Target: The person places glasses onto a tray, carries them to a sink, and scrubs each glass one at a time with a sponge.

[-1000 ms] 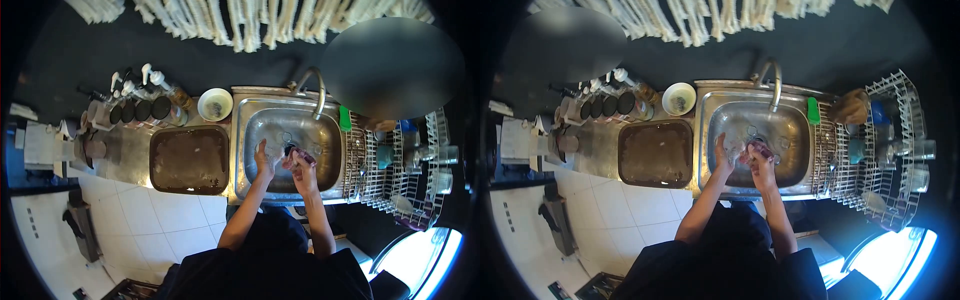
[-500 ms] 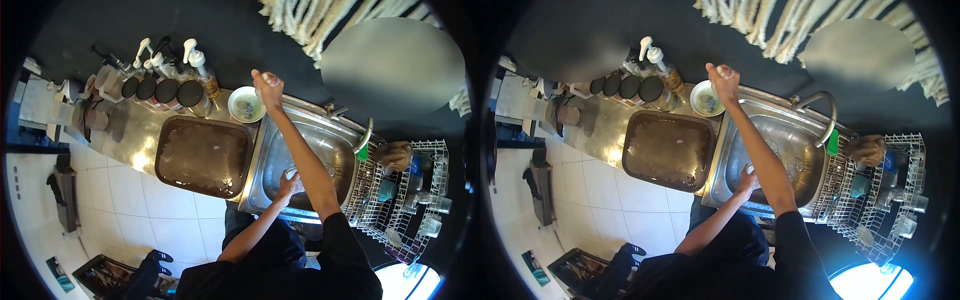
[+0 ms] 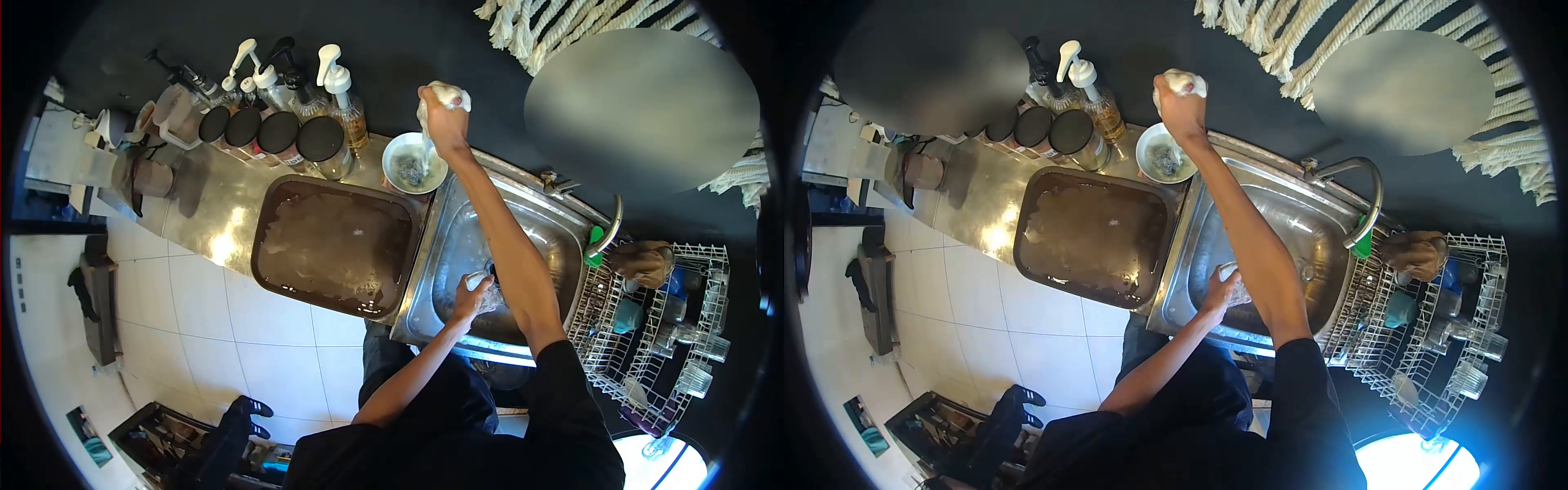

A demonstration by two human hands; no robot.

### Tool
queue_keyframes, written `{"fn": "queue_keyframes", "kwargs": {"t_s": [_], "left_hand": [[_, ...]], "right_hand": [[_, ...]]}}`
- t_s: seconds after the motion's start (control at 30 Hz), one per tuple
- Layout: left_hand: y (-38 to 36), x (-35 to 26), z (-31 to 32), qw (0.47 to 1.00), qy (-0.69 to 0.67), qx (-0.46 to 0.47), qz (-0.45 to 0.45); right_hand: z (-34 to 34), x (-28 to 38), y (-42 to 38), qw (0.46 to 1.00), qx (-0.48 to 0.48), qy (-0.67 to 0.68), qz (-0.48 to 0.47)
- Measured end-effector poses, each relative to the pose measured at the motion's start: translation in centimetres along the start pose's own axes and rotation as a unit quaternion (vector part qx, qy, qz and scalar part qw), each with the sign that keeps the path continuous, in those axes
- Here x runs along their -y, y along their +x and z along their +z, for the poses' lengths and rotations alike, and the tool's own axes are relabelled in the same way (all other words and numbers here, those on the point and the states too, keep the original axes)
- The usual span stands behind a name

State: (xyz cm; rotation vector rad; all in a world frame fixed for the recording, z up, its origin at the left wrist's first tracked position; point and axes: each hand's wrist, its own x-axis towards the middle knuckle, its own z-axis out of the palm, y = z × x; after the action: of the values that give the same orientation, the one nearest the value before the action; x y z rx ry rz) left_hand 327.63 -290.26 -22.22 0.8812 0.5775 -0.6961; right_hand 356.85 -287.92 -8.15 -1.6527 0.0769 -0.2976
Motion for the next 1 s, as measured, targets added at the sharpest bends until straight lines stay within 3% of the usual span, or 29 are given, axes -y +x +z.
{"fn": "queue_keyframes", "kwargs": {"t_s": [0.07,0.1,0.13,0.2,0.27,0.33,0.37,0.4,0.43,0.47,0.57,0.6,0.67,0.73,0.8,0.87,0.93,1.0], "left_hand": [[-0.2,-0.3,0.2,1.0,0.002,0.001,0.004],[-0.2,-0.3,0.2,1.0,0.002,0.004,0.001],[-0.3,-0.1,0.2,1.0,0.003,0.006,-0.004],[-0.3,0.0,0.1,1.0,0.0,0.011,-0.006],[-0.1,0.2,0.0,1.0,-0.003,0.016,-0.007],[0.0,0.3,-0.1,1.0,-0.008,0.014,-0.003],[0.1,0.4,-0.1,1.0,-0.006,0.016,-0.004],[0.2,0.3,-0.1,1.0,-0.013,0.018,-0.002],[0.3,0.2,-0.1,1.0,-0.019,0.02,0.001],[0.5,0.0,-0.3,1.0,-0.015,0.021,0.001],[1.0,-0.4,-0.5,0.999,-0.014,0.041,-0.008],[0.8,-1.1,-0.3,0.999,-0.01,0.044,-0.009],[0.0,-2.5,0.0,0.999,-0.016,0.044,-0.016],[0.3,-2.7,0.1,0.998,-0.031,0.051,-0.018],[0.3,-3.0,0.3,0.994,-0.086,0.066,0.013],[0.4,-3.6,0.7,0.993,-0.087,0.08,0.003],[0.3,-4.1,1.9,0.981,-0.171,0.073,0.061],[1.0,-4.0,2.5,0.978,-0.168,0.085,0.087]], "right_hand": [[0.7,-0.1,-0.3,0.993,-0.071,-0.036,0.087],[1.0,-0.5,0.1,0.997,-0.059,-0.04,0.026],[0.7,-0.9,0.2,0.997,-0.061,-0.039,0.026],[0.0,-0.9,0.5,0.979,0.031,-0.174,-0.099],[0.3,-0.4,0.7,0.986,0.017,-0.154,-0.062],[0.1,-0.9,1.2,0.876,-0.043,-0.347,-0.333],[-0.1,-1.1,1.3,0.875,-0.046,-0.348,-0.333],[-0.1,-0.6,1.3,0.971,-0.016,-0.19,-0.144],[-0.2,-0.1,1.1,0.998,0.014,-0.016,0.053],[-0.4,0.4,0.5,0.998,0.01,-0.015,0.052],[-1.4,-1.0,-0.4,0.978,0.071,0.194,0.013],[-2.0,-1.9,-0.6,0.979,0.067,0.195,0.011],[-3.9,-3.4,-1.3,0.927,0.142,0.347,0.015],[-6.7,-3.0,-3.6,0.924,0.132,0.357,0.044],[-9.3,-0.2,-7.0,0.914,0.063,0.375,0.141],[-12.5,-2.9,-9.7,0.92,-0.031,0.347,0.178],[-15.9,-0.2,-13.7,0.93,0.073,0.336,0.128],[-17.2,1.8,-18.3,0.933,-0.062,0.334,0.117]]}}
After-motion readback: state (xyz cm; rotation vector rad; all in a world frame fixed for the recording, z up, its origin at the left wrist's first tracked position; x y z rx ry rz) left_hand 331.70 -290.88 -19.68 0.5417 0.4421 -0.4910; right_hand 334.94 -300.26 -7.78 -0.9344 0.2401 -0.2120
